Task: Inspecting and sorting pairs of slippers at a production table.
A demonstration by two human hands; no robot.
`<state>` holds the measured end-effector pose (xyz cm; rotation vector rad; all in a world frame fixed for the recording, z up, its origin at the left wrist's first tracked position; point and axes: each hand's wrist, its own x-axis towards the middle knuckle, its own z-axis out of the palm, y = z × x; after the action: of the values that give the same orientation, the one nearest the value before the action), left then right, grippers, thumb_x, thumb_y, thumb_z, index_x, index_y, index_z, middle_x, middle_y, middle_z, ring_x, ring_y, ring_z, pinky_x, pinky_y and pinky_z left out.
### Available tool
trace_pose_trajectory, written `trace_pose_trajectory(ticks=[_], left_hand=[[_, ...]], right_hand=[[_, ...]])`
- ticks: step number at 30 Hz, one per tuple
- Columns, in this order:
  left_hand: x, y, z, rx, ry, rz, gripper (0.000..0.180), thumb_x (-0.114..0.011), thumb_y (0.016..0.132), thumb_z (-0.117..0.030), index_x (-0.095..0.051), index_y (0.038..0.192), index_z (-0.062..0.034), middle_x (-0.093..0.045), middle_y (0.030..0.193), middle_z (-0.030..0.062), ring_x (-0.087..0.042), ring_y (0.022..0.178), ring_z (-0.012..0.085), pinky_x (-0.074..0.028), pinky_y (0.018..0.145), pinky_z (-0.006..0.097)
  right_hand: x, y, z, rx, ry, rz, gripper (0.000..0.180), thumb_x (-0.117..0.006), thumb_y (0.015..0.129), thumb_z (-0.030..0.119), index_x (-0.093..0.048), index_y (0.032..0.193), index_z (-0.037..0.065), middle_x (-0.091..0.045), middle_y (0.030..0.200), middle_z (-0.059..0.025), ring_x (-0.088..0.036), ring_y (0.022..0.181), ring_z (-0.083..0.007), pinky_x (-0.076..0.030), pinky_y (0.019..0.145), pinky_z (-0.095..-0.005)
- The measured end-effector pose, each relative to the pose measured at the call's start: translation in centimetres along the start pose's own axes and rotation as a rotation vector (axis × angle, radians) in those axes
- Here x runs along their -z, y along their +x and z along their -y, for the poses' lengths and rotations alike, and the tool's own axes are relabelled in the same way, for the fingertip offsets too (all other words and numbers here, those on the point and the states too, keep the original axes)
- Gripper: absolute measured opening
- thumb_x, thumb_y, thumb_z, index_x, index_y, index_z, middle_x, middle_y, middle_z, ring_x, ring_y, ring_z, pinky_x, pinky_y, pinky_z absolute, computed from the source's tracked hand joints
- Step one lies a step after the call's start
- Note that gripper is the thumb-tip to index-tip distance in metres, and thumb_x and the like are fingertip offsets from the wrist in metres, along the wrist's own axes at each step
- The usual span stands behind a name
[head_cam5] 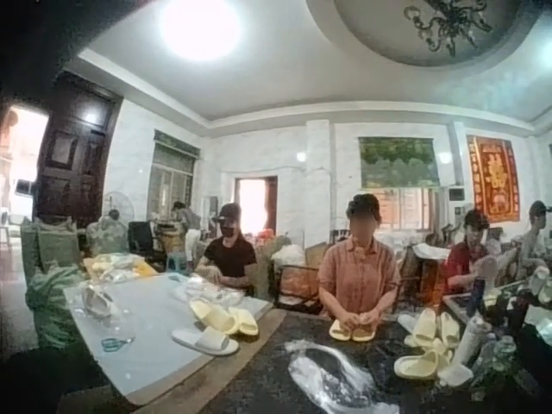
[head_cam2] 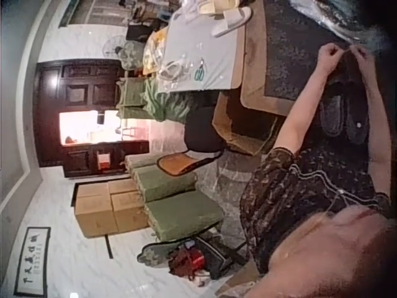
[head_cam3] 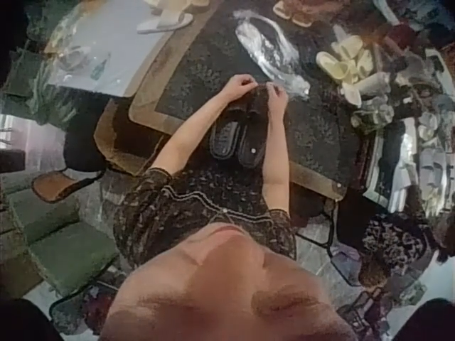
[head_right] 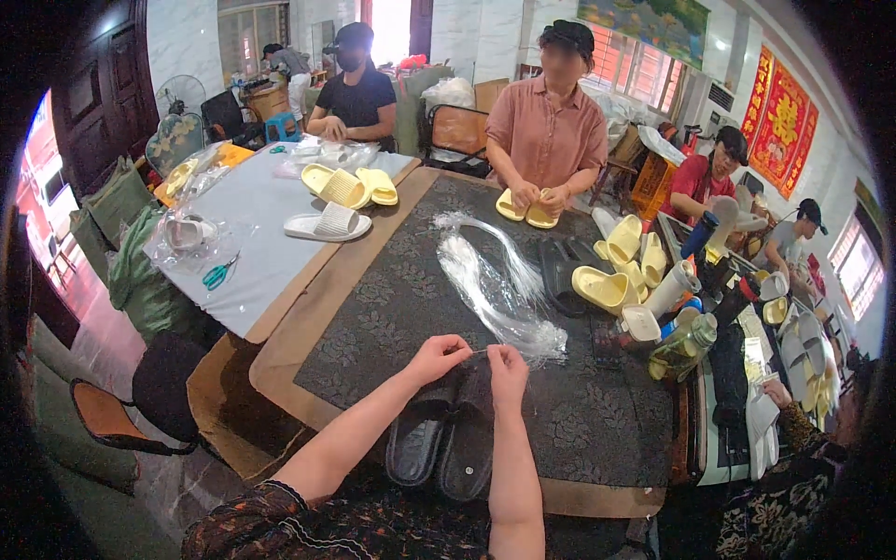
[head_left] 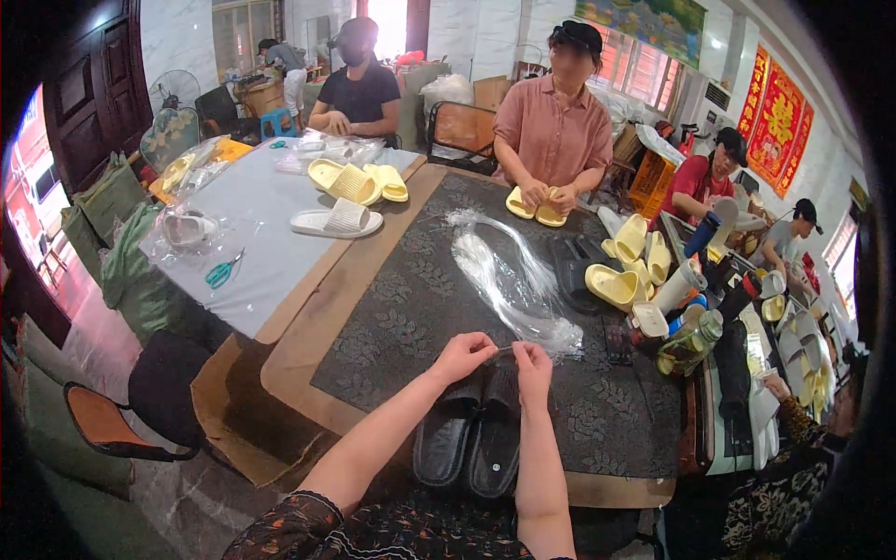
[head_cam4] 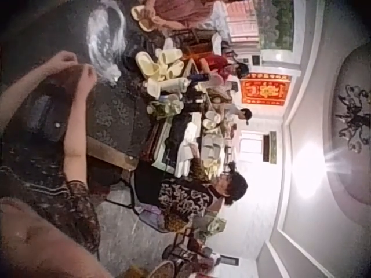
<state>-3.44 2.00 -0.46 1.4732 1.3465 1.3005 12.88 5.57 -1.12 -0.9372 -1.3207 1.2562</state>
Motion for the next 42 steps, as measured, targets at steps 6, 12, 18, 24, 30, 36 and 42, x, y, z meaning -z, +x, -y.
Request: trace_pose_trajectory(ticks=[6,12,18,24,30,36,42], left_hand=[[0.2,-0.1,0.4,0.004,-0.017,-0.005,0.017,-0.064,0.084,-0.019,-0.062,0.085,-0.0014,-0.057,0.069,-0.0028,-0.049,0.065,0.0046,-0.042,0.06,0.023],[0.0,0.1,0.1,0.031,0.049,-0.013,0.019,-0.063,0.084,-0.02,-0.063,0.084,-0.0011,-0.058,0.067,0.0001,-0.05,0.064,0.0067,-0.043,0.059,0.025],[-0.2,0.0,0.0,0.002,-0.018,-0.027,0.02,-0.064,0.084,-0.021,-0.063,0.085,-0.0015,-0.059,0.067,0.0002,-0.05,0.064,0.0066,-0.043,0.06,0.025],[0.0,0.1,0.4,0.009,0.007,-0.013,0.02,-0.064,0.084,-0.021,-0.063,0.085,-0.0013,-0.059,0.067,0.0003,-0.051,0.063,0.0066,-0.043,0.06,0.025],[0.0,0.0,0.3,0.028,-0.001,-0.019,0.017,-0.063,0.085,-0.019,-0.063,0.084,-0.0014,-0.057,0.068,-0.0034,-0.049,0.065,0.0045,-0.042,0.06,0.024],[-0.3,0.2,0.2,0.008,0.028,-0.003,0.018,-0.064,0.085,-0.019,-0.063,0.085,-0.0011,-0.057,0.068,-0.0033,-0.049,0.065,0.0044,-0.042,0.06,0.023],[-0.1,0.3,0.8,0.018,0.016,-0.009,0.02,-0.064,0.084,-0.021,-0.064,0.085,-0.001,-0.06,0.069,0.001,-0.052,0.064,0.007,-0.044,0.06,0.026]], right_hand=[[-0.9,-0.5,0.8,0.072,-0.21,0.075,0.015,-0.065,0.085,0.014,-0.065,0.085,-0.001,-0.063,0.077,-0.0004,-0.054,0.071,-0.0062,-0.043,0.067,-0.0228],[-0.3,-0.1,-0.2,0.033,-0.032,-0.034,0.012,-0.066,0.084,0.013,-0.066,0.086,0.001,-0.063,0.078,-0.0001,-0.054,0.073,-0.0064,-0.043,0.068,-0.0225],[-0.3,-0.2,0.4,0.049,-0.085,0.001,0.011,-0.065,0.085,0.013,-0.066,0.086,0.002,-0.062,0.078,0.0017,-0.053,0.071,-0.0053,-0.042,0.066,-0.0215],[-0.6,-0.5,0.6,-0.002,-0.111,0.102,0.016,-0.066,0.085,0.015,-0.065,0.086,-0.001,-0.06,0.076,0.0036,-0.051,0.07,-0.0029,-0.04,0.064,-0.0188],[-0.4,-0.1,0.3,0.008,-0.001,-0.047,0.014,-0.066,0.085,0.013,-0.066,0.086,0.0,-0.06,0.075,0.0027,-0.052,0.069,-0.0048,-0.042,0.065,-0.0216],[0.1,0.2,0.0,-0.025,-0.015,0.023,0.013,-0.066,0.085,0.013,-0.066,0.088,0.0,-0.062,0.078,0.0013,-0.054,0.071,-0.0057,-0.042,0.068,-0.022],[-0.3,-0.1,0.3,0.014,0.061,0.058,0.013,-0.065,0.085,0.013,-0.065,0.088,0.0,-0.062,0.08,0.001,-0.053,0.073,-0.0056,-0.042,0.069,-0.0218]])
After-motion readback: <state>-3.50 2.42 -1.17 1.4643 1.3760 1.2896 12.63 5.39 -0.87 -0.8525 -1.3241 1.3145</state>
